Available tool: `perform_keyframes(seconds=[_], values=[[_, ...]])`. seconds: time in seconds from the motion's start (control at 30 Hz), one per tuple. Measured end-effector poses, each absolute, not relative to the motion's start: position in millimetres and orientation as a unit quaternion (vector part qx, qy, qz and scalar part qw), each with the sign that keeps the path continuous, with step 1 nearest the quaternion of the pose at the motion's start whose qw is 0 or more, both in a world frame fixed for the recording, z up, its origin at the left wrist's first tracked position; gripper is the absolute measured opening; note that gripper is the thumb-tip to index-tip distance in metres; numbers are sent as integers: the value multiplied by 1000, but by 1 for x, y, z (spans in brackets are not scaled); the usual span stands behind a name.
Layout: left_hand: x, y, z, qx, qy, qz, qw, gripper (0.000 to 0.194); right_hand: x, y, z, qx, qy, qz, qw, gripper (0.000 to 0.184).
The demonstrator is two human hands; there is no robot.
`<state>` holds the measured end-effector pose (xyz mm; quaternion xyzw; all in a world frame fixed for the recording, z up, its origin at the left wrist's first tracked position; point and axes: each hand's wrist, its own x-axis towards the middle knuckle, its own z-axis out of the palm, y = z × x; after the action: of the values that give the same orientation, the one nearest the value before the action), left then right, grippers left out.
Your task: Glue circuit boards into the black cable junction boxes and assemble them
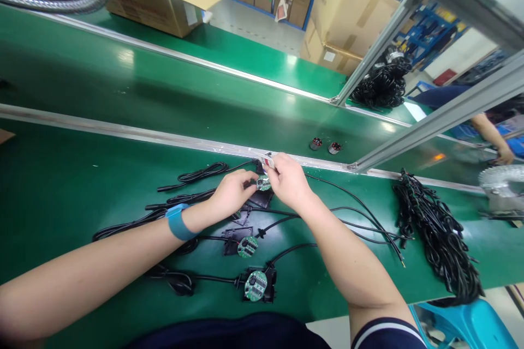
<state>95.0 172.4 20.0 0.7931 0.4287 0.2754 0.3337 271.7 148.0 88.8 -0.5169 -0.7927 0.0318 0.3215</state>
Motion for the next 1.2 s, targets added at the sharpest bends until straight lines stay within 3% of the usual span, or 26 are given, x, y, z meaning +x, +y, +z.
perform_keyframes(seconds=[0.57,0.9,1.2], values=[[95,174,19,807,423,263,318,19,258,140,95,-494,-808,38,320,19],[96,175,14,800,419,283,323,7,255,139,85,-486,-816,85,300,24],[97,175,14,800,423,276,323,12,257,138,86,-486,-819,95,290,20]])
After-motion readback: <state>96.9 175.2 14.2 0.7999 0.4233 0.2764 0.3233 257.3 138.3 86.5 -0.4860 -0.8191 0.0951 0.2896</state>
